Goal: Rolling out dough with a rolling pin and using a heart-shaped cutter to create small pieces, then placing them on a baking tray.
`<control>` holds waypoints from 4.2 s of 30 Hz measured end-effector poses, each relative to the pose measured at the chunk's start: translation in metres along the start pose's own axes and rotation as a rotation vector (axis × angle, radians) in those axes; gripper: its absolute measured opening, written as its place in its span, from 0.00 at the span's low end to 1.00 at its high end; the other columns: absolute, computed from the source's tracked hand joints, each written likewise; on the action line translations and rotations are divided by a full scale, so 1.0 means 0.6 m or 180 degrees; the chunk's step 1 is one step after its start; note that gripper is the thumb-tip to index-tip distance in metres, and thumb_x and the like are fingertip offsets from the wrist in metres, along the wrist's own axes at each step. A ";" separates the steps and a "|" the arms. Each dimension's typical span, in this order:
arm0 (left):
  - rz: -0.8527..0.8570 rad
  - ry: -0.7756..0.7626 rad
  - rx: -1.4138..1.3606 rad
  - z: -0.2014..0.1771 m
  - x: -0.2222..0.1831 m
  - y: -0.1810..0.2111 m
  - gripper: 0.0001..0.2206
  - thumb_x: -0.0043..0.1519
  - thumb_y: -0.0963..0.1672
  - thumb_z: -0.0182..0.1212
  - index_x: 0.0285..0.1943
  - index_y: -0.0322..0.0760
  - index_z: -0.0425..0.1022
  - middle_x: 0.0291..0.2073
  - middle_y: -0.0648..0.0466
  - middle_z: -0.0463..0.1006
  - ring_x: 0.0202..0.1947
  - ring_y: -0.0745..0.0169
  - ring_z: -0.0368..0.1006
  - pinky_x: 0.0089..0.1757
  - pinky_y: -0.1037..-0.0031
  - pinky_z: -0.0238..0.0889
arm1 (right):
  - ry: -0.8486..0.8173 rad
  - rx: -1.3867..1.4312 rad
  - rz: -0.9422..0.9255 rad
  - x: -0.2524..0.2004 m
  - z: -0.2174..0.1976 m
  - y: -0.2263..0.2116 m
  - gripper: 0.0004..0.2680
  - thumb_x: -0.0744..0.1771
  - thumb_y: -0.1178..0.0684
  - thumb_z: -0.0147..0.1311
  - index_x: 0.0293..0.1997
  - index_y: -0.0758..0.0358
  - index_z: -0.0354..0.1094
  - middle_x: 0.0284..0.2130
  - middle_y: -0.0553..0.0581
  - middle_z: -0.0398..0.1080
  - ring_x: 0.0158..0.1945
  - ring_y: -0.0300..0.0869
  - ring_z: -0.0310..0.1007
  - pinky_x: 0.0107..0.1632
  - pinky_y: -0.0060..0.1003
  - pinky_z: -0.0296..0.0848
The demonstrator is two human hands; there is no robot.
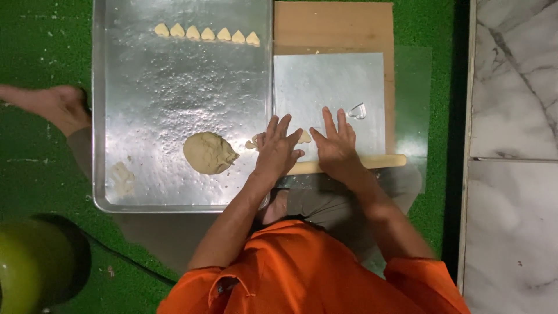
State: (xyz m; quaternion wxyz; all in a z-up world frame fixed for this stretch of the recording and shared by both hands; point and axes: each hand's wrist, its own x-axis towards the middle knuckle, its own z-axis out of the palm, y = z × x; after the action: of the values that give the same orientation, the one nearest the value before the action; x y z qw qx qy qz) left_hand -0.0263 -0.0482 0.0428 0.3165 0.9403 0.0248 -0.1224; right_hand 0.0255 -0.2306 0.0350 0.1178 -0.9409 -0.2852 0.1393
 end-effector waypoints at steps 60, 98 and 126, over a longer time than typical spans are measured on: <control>-0.0358 0.0183 -0.3846 0.008 -0.039 -0.033 0.11 0.61 0.40 0.69 0.52 0.37 0.82 0.37 0.51 0.82 0.38 0.70 0.75 0.47 0.71 0.72 | 0.1069 0.1220 -0.0503 -0.056 -0.011 -0.038 0.14 0.72 0.42 0.47 0.62 0.52 0.71 0.49 0.52 0.75 0.53 0.49 0.76 0.55 0.48 0.70; -0.0760 0.1633 -0.3030 -0.254 -0.062 -0.204 0.13 0.63 0.40 0.58 0.55 0.31 0.81 0.38 0.47 0.83 0.37 0.63 0.72 0.43 0.70 0.66 | 0.1267 0.0158 -0.0405 -0.107 -0.028 -0.015 0.10 0.64 0.45 0.54 0.45 0.54 0.74 0.33 0.52 0.73 0.37 0.51 0.74 0.43 0.48 0.73; -0.0597 0.2751 0.0123 -0.284 0.217 -0.596 0.11 0.58 0.42 0.66 0.49 0.39 0.84 0.60 0.47 0.70 0.58 0.46 0.61 0.59 0.59 0.51 | 0.1601 0.0081 -0.0355 -0.124 0.047 0.052 0.08 0.60 0.59 0.66 0.40 0.65 0.78 0.41 0.55 0.78 0.41 0.45 0.77 0.46 0.39 0.75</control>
State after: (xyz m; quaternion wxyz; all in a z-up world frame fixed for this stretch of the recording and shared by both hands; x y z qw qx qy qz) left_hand 0.0922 0.3359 -0.0689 0.2469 0.9046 0.2378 0.2534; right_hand -0.0274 -0.2941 0.0138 0.2043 -0.9273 -0.2965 -0.1023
